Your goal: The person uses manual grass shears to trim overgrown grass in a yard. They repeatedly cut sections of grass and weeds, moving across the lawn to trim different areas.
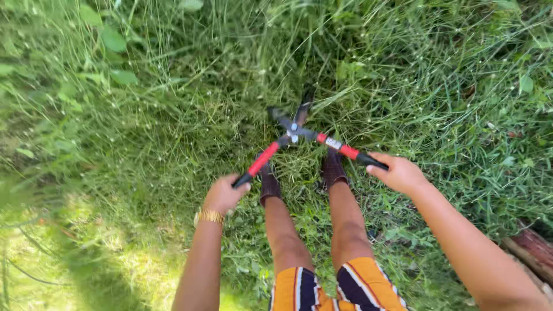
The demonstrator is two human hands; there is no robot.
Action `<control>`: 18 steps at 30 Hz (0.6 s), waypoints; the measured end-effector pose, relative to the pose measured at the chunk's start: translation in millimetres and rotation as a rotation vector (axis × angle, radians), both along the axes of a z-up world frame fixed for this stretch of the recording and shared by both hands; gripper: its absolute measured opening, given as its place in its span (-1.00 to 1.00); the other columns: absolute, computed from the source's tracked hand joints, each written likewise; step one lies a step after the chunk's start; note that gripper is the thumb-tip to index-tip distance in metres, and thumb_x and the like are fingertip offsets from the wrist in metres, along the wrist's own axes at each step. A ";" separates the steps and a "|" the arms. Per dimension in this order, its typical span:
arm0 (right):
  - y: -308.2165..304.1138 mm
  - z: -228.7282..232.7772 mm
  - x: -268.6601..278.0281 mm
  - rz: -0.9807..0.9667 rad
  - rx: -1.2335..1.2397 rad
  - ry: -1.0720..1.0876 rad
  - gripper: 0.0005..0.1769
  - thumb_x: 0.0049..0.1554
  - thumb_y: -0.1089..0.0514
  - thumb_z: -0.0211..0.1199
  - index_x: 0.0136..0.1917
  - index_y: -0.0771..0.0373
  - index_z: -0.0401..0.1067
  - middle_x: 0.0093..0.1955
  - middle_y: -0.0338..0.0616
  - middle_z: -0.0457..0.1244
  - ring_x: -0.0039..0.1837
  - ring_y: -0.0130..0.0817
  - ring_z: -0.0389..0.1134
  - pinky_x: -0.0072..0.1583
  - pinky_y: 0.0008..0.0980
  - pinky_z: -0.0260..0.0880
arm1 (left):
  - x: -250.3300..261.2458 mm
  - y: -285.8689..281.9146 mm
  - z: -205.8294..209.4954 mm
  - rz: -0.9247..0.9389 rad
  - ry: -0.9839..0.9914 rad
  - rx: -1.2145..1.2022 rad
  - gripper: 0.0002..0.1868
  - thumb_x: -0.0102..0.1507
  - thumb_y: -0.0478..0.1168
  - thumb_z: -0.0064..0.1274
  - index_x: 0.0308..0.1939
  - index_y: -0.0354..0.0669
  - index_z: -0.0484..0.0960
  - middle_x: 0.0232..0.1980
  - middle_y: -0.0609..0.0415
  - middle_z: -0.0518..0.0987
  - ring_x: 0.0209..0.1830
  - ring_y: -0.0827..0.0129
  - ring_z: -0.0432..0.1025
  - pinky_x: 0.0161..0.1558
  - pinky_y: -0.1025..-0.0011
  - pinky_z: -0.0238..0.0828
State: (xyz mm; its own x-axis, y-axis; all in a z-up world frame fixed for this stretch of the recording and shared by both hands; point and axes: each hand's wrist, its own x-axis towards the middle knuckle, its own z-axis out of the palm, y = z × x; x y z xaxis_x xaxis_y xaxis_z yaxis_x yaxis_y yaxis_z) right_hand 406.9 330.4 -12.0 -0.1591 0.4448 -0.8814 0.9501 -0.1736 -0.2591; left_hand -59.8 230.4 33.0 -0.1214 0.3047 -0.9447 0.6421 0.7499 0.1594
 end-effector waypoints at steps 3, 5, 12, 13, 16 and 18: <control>18.5 -37.3 -6.4 0.023 0.083 -0.027 -0.31 0.06 -0.32 0.29 0.42 -0.19 0.40 0.29 -0.11 0.36 0.25 -0.04 0.40 0.25 -0.14 0.38 | -11.6 8.9 -58.4 -0.022 0.028 0.099 -0.52 0.17 0.11 0.16 0.11 0.07 0.67 -0.19 -0.06 0.69 -0.24 0.14 0.59 -0.13 0.16 0.49; 30.6 -57.3 -19.4 0.026 0.170 -0.005 -0.32 0.09 -0.32 0.29 0.43 -0.17 0.39 0.31 -0.08 0.35 0.26 -0.02 0.39 0.26 -0.13 0.36 | -20.2 30.1 -94.5 -0.008 0.057 0.102 -0.51 0.19 0.12 0.14 0.13 0.03 0.66 -0.14 -0.08 0.70 -0.21 0.14 0.59 -0.11 0.16 0.49; 35.2 -62.4 -196.1 -0.355 0.081 -0.184 -0.34 0.21 -0.26 0.14 0.53 -0.12 0.26 -0.06 0.09 0.43 0.00 0.01 0.50 0.07 -0.04 0.47 | 34.8 93.1 -140.2 0.302 0.133 0.369 -0.65 0.24 0.04 0.13 -0.09 -0.13 0.65 -0.31 -0.01 0.65 -0.34 0.17 0.59 -0.18 0.13 0.51; 32.0 -58.4 -211.1 -0.338 0.132 -0.162 -0.31 0.21 -0.25 0.17 0.55 -0.11 0.24 -0.05 0.10 0.42 0.01 0.05 0.47 0.08 -0.03 0.44 | 49.9 94.6 -137.2 0.329 0.145 0.286 -0.65 0.28 0.05 0.09 -0.09 -0.13 0.64 -0.32 -0.03 0.66 -0.34 0.15 0.59 -0.19 0.14 0.53; 29.7 -49.1 -215.8 -0.291 0.227 -0.101 -0.26 0.17 -0.27 0.23 0.56 -0.11 0.21 0.00 0.10 0.41 0.03 0.11 0.44 0.09 -0.02 0.40 | 62.8 84.0 -116.0 0.338 0.173 0.351 -0.64 0.30 0.06 0.11 -0.08 -0.16 0.65 -0.29 -0.11 0.65 -0.28 0.06 0.57 -0.17 0.13 0.51; 40.0 -41.8 -177.8 -0.244 0.195 -0.056 -0.26 0.15 -0.30 0.24 0.54 -0.16 0.25 0.04 0.05 0.42 0.03 0.04 0.47 0.11 -0.08 0.43 | 43.6 62.9 -91.8 0.324 0.153 0.431 -0.63 0.26 0.05 0.15 -0.02 -0.13 0.66 -0.27 -0.12 0.65 -0.28 0.06 0.55 -0.18 0.14 0.48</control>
State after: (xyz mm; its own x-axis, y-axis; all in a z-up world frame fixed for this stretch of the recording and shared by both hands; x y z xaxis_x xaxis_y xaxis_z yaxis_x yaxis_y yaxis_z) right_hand 229.1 370.3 -53.7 0.0197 0.6252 -0.7802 0.9004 -0.3502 -0.2580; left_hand -16.2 293.3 -58.8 -0.3988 0.5835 -0.7074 0.4297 0.8004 0.4180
